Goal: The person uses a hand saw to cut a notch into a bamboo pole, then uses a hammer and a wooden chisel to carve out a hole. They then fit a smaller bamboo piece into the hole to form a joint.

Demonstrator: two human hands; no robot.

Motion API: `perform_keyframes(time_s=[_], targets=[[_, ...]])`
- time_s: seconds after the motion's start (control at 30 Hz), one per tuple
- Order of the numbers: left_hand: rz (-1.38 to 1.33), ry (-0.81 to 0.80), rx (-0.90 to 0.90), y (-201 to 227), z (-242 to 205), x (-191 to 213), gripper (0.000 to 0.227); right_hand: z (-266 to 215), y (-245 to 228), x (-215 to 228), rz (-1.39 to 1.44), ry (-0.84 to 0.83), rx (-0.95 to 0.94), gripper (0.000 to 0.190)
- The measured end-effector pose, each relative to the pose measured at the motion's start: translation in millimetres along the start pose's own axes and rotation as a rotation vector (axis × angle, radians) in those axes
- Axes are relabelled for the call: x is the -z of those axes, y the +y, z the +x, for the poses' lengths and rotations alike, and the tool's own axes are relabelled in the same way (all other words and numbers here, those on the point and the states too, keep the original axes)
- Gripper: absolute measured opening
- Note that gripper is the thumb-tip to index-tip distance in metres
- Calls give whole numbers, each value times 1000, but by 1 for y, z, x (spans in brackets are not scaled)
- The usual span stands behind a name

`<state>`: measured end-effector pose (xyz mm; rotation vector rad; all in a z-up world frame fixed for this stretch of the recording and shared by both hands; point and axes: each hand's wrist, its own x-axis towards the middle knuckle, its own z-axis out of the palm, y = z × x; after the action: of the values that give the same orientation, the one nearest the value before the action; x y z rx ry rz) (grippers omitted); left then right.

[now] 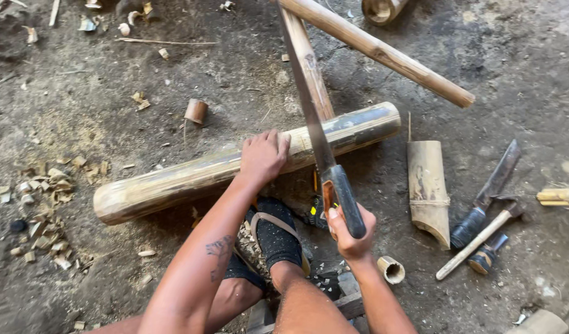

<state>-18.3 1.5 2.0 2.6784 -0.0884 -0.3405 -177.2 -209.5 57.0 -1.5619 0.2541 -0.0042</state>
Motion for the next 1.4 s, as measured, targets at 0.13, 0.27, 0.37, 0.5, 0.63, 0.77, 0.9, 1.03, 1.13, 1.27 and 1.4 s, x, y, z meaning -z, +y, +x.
perform_keyframes(time_s=[0.13,0.27,0.37,0.5,0.63,0.77,0.9,1.03,1.13,1.27,1.4], targets=[[156,-80,53,13,2,0,81,7,10,0,-167,-81,190,19],[209,-166,94,15,-2,9,82,-18,12,15,-230,-109,187,18],[221,-136,87,18,-2,12,81,-37,-7,24,-265,-131,166,13],[267,-89,53,18,2,3,79,0,-33,-9,-270,-117,310,12],[134,-34,39,6,-4,-9,78,64,-33,-54,-137,-61,258,14],[-20,-16,16,1,2,4,64,45,-39,-38,-161,-50,375,8],[-232,260,-254,33,-19,14,46,-4,-41,13,-307,208,463,8],[-516,-23,-501,113,-40,15,20,-9,-18,64,-537,580,310,13],[-607,-111,-649,172,-50,21,20,15,0,119,-797,763,281,27],[-618,-315,-621,216,-56,26,26,44,27,194,-945,448,281,47],[-648,-395,-519,220,-51,26,29,63,65,252,-979,280,274,52]])
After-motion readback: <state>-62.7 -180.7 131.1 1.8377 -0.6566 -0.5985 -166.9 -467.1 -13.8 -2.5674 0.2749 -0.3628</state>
